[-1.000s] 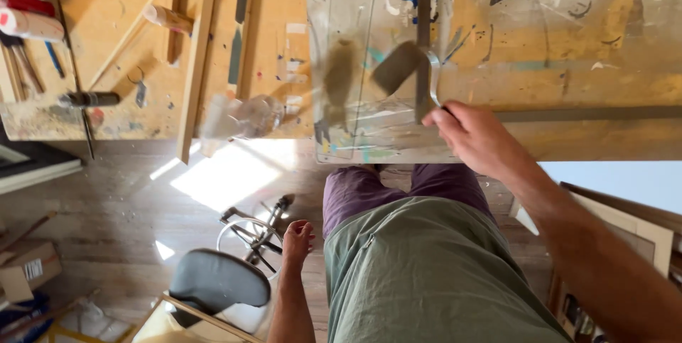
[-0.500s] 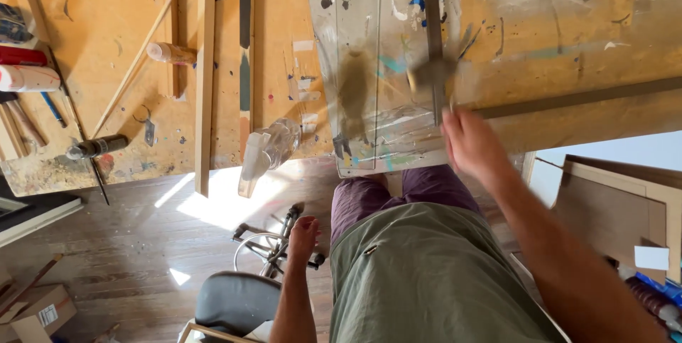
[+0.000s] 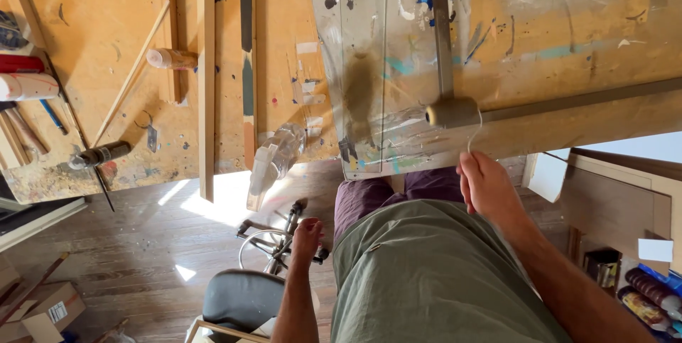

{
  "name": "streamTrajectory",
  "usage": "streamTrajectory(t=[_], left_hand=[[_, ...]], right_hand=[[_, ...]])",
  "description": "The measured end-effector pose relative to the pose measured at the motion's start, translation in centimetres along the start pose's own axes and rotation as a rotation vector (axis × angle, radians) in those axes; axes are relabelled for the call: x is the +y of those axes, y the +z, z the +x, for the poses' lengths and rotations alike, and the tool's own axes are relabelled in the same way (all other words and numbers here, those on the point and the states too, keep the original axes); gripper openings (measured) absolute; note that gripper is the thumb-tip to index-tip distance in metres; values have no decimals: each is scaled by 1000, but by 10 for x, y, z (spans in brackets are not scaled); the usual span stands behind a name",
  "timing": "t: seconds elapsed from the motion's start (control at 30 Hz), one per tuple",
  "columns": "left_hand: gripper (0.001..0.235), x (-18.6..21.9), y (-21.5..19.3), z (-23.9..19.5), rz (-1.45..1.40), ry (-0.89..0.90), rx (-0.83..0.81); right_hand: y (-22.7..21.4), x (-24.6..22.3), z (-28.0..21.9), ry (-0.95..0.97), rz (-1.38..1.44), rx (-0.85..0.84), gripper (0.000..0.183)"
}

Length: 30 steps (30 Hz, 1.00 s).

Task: Painting or staining a wooden picture frame using a foam roller and spray bottle

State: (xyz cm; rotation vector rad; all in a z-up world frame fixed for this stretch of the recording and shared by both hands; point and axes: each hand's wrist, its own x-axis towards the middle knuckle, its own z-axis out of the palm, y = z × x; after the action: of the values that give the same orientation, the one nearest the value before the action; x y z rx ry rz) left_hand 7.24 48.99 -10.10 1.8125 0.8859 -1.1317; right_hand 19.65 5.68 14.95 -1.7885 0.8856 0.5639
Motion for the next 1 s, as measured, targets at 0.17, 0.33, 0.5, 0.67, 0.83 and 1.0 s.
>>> streamTrajectory(t=[0.17, 0.33, 0.5, 0.67, 0.83, 1.0], left_hand=[[44, 35, -8, -7, 31, 32, 8], [45, 53, -16, -12, 52, 96, -26], [46, 34, -17, -10, 24, 50, -11], [45, 8, -9, -3, -14, 3, 1], [45, 16, -3, -10, 26, 18, -13], [34, 51, -6, -30, 59, -53, -16]], right_hand=[[-8, -48, 78, -189, -47, -13, 60], [-19, -74, 115, -282, 7, 69, 42], [-16, -20, 42, -112, -217, 15, 53], [-9, -17, 25, -5, -223, 43, 49], [-14, -83, 106, -313, -345, 67, 52], [-14, -106, 117, -127, -198, 68, 45]])
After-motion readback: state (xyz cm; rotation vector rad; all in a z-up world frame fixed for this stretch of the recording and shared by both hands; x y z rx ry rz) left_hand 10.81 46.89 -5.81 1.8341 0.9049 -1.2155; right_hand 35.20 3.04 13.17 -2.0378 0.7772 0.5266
